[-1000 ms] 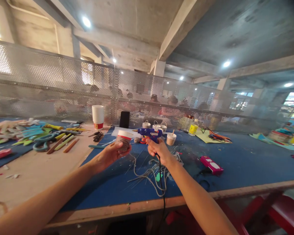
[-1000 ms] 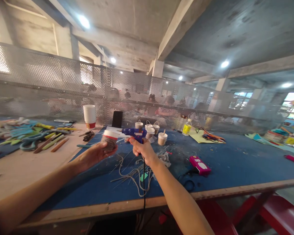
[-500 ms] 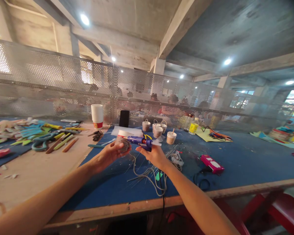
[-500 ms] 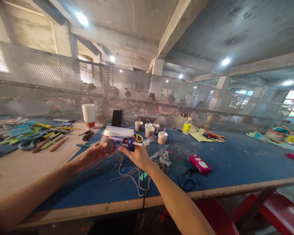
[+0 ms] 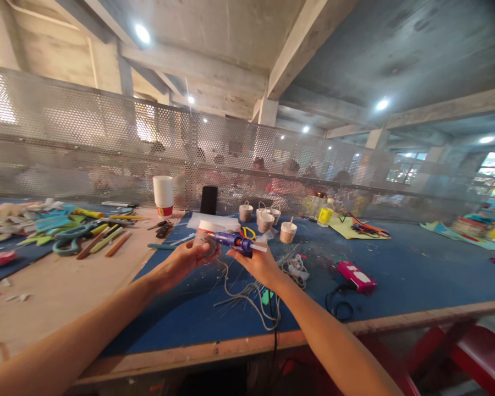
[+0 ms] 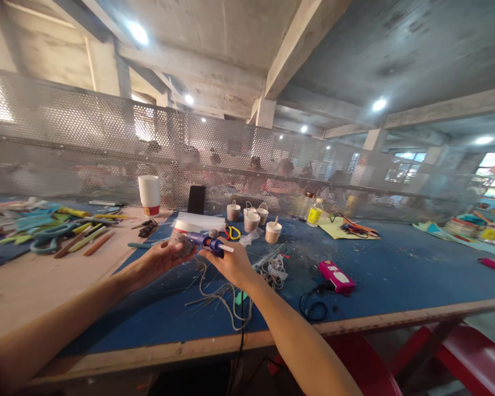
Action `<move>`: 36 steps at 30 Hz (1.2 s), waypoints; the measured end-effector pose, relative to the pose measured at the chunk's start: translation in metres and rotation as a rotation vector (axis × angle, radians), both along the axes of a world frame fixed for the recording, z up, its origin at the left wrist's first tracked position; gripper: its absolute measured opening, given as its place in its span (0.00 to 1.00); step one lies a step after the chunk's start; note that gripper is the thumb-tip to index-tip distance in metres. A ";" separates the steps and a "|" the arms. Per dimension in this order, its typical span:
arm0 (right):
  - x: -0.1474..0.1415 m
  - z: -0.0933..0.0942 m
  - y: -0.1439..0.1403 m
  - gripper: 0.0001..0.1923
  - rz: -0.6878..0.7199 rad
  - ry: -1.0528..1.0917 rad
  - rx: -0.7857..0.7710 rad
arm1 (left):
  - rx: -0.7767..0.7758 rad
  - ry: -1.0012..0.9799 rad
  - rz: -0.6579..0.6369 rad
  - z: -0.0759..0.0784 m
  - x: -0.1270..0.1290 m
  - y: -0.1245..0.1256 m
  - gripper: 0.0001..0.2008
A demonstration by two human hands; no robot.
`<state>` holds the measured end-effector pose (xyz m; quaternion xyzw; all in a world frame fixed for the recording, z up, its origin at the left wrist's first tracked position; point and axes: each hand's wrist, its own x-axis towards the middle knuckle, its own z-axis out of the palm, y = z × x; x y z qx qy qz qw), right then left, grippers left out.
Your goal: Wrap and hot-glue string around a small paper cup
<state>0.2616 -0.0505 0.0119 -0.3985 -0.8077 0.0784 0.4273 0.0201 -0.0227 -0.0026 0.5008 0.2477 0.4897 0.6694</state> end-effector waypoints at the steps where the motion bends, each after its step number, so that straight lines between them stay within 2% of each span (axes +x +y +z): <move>1: 0.000 -0.001 0.001 0.18 -0.005 -0.001 0.004 | -0.002 0.001 0.008 0.000 0.000 0.000 0.16; 6: 0.001 -0.003 0.003 0.20 -0.041 -0.031 0.032 | -0.002 0.033 0.021 0.000 0.002 0.002 0.16; 16: -0.001 0.004 -0.004 0.21 -0.122 -0.110 0.016 | 0.012 0.048 0.014 0.000 0.001 0.000 0.17; 30: 0.002 -0.002 0.001 0.23 -0.131 -0.137 0.165 | 0.000 0.061 0.038 -0.002 0.000 0.004 0.17; 36: 0.001 0.001 -0.001 0.23 -0.137 -0.142 0.167 | -0.014 0.042 0.024 0.000 0.001 0.002 0.17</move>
